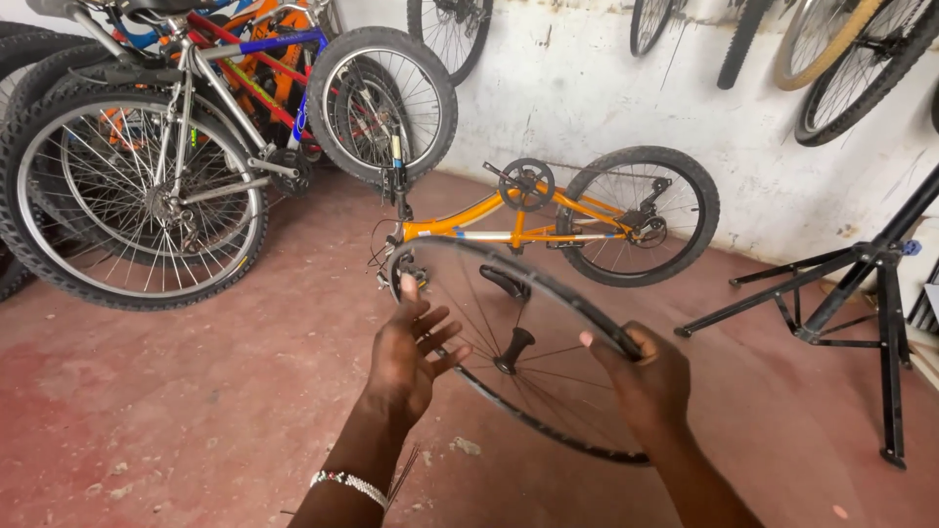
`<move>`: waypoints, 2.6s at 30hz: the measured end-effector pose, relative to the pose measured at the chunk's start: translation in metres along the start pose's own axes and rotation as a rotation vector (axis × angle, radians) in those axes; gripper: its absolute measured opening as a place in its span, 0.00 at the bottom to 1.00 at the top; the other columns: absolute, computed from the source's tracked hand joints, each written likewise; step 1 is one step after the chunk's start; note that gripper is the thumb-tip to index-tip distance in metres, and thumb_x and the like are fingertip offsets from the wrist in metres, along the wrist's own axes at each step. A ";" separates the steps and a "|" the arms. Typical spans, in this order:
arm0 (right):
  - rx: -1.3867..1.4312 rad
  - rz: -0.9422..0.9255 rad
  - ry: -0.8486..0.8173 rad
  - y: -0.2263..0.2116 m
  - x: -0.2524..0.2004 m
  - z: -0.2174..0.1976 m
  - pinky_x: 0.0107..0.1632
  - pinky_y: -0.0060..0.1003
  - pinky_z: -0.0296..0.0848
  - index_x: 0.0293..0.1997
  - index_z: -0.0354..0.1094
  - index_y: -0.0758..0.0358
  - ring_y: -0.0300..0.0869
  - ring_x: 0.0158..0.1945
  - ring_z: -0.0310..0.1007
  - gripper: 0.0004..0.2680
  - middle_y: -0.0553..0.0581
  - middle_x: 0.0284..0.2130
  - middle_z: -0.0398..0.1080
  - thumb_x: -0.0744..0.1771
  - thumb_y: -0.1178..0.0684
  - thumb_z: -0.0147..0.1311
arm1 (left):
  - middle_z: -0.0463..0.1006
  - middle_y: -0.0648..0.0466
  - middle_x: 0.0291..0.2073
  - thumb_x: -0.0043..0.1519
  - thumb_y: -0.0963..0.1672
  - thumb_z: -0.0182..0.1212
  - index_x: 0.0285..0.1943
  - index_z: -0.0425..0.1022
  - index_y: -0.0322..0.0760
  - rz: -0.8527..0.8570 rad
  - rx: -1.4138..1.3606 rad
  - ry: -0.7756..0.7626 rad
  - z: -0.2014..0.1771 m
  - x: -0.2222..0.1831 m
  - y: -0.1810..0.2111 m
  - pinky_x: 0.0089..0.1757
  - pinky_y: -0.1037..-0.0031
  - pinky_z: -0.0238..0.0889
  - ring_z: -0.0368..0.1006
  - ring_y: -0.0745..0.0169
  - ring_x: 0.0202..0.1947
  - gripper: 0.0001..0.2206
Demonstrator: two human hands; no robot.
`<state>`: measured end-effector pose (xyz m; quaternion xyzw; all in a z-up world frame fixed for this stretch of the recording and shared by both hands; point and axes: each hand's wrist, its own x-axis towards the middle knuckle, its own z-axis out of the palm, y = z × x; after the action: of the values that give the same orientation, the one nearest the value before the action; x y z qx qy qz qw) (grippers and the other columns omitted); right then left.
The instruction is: Lacing a bicycle wheel by threading spokes through the hub and into the rim holes in a specific pattern.
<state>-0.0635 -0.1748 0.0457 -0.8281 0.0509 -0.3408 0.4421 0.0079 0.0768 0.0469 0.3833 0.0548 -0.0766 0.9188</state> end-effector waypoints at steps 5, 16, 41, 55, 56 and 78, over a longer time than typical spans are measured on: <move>-0.351 -0.014 0.093 -0.009 -0.006 0.017 0.27 0.41 0.54 0.22 0.66 0.62 0.43 0.18 0.51 0.16 0.50 0.11 0.58 0.63 0.41 0.64 | 0.70 0.44 0.59 0.66 0.52 0.45 0.68 0.66 0.35 0.016 0.047 0.056 0.003 -0.004 0.003 0.49 0.54 0.66 0.66 0.47 0.54 0.25; 0.373 0.895 0.372 0.106 0.022 0.029 0.24 0.40 0.53 0.35 0.64 0.61 0.40 0.20 0.48 0.16 0.52 0.20 0.54 0.70 0.37 0.57 | 0.69 0.33 0.64 0.59 0.58 0.65 0.68 0.69 0.20 -0.481 0.797 0.406 -0.195 0.081 -0.149 0.44 0.39 0.69 0.69 0.31 0.59 0.39; 0.468 1.275 0.262 0.541 -0.065 0.210 0.24 0.40 0.52 0.43 0.60 0.64 0.41 0.21 0.46 0.23 0.54 0.23 0.51 0.73 0.28 0.44 | 0.80 0.49 0.37 0.65 0.37 0.62 0.51 0.81 0.34 -0.436 0.511 0.524 -0.355 0.246 -0.288 0.37 0.63 0.73 0.73 0.58 0.35 0.08; -0.855 0.826 0.288 0.469 -0.070 0.215 0.53 0.60 0.60 0.58 0.61 0.79 0.67 0.55 0.58 0.25 0.77 0.57 0.55 0.70 0.38 0.55 | 0.75 0.46 0.22 0.62 0.48 0.67 0.41 0.85 0.24 -0.299 1.017 0.419 -0.364 0.232 -0.275 0.29 0.66 0.66 0.69 0.56 0.22 0.16; -0.877 0.513 0.232 0.451 -0.077 0.213 0.51 0.57 0.64 0.54 0.64 0.73 0.64 0.52 0.63 0.19 0.74 0.54 0.60 0.69 0.42 0.55 | 0.74 0.46 0.20 0.62 0.47 0.67 0.33 0.83 0.25 -0.296 1.024 0.411 -0.364 0.225 -0.269 0.27 0.66 0.67 0.69 0.55 0.21 0.15; -0.611 0.038 -0.990 0.308 -0.258 0.442 0.35 0.52 0.73 0.51 0.62 0.69 0.54 0.32 0.77 0.12 0.61 0.29 0.75 0.70 0.49 0.40 | 0.72 0.43 0.50 0.57 0.40 0.63 0.52 0.76 0.42 0.156 2.201 -0.158 -0.462 0.163 -0.234 0.47 0.55 0.70 0.73 0.45 0.48 0.14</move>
<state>0.0760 0.0465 -0.4912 -0.9778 -0.0509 0.1251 0.1603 0.1062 0.2277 -0.4650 0.9876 -0.1264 -0.0498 0.0792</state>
